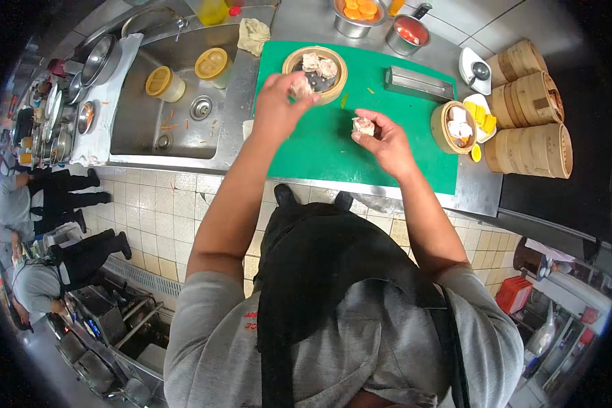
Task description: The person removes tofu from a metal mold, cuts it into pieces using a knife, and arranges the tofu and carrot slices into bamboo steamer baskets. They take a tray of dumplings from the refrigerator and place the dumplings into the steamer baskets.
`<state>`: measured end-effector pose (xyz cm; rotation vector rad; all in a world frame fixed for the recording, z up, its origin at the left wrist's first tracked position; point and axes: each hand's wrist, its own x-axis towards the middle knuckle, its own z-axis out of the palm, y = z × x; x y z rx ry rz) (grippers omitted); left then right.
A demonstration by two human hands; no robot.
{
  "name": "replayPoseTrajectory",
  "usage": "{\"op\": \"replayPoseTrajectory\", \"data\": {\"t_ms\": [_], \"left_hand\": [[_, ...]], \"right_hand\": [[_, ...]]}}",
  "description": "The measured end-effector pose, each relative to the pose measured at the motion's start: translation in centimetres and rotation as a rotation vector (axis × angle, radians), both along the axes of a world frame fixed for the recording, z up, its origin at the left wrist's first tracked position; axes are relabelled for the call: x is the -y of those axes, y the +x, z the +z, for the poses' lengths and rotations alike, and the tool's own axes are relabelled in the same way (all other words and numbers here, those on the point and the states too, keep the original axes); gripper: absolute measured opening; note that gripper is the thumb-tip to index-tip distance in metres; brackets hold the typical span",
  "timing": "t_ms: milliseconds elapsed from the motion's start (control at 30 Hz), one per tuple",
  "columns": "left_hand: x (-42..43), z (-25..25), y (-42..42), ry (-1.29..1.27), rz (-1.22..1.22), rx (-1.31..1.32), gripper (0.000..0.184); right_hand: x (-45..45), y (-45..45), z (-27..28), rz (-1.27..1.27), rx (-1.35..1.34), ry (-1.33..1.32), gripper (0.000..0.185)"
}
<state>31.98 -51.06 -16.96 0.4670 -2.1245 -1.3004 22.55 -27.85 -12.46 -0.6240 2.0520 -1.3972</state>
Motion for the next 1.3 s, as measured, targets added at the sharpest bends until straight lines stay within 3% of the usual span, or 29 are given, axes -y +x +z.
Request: {"op": "replayPoseTrajectory", "data": {"t_ms": [133,200,333,400,467,667,767,967,1067,1100,1133,1233,1300], "left_hand": [[1.1,-1.1,-3.8,-0.155,0.177,0.053,0.043],[1.1,-1.9,-4.6,-0.354,0.181,0.226,0.037],[0.8,-2.6,-4.6,-0.39,0.163,0.244,0.036],[0.7,-2.7,-4.1,-0.404,0.171,0.201,0.031],[1.2,-3.6,-4.0,-0.403,0.152,0.152,0.03],[2.4,-4.2,-2.8,-0.36,0.018,-0.012,0.027],[2.5,-4.7,-2.3,-0.31,-0.012,-0.043,0.028],[5.3,-5.0,0.7,-0.157,0.048,-0.113,0.035],[7.7,-6.0,5.7,0.042,0.146,-0.103,0.038],[8.4,-6.4,7.9,0.125,0.209,-0.026,0.038],[9.6,-10.3,9.9,0.248,0.267,-0.035,0.039],[9.8,-12.1,17.7,0.444,0.364,0.026,0.039],[8.3,-12.7,22.4,0.333,0.481,0.172,0.035]], "right_hand": [[1.7,0.3,-0.5,-0.084,-0.192,-0.022,0.035],[2.7,0.0,-0.7,-0.091,-0.334,-0.059,0.03],[5.5,-2.0,-2.0,-0.095,-0.388,-0.067,0.033],[7.5,-2.6,-1.8,-0.046,-0.699,-0.061,0.039],[9.2,-3.2,-2.1,-0.035,-0.78,-0.093,0.041],[10.3,-3.9,-4.8,0.011,-1.182,-0.013,0.024],[10.0,-3.4,-4.7,0.015,-1.206,0.114,0.022],[8.8,-3.7,-5.1,-0.053,-1.138,0.12,0.025],[7.0,-5.6,-4.4,0.036,-1.064,0.234,0.032],[7.0,-6.5,-4.2,0.124,-1.017,0.274,0.031],[6.9,-7.4,-4.0,0.211,-0.967,0.308,0.03],[6.8,-8.8,-3.1,0.319,-0.879,0.365,0.022],[6.3,-8.8,-2.2,0.347,-0.866,0.432,0.019]]}}
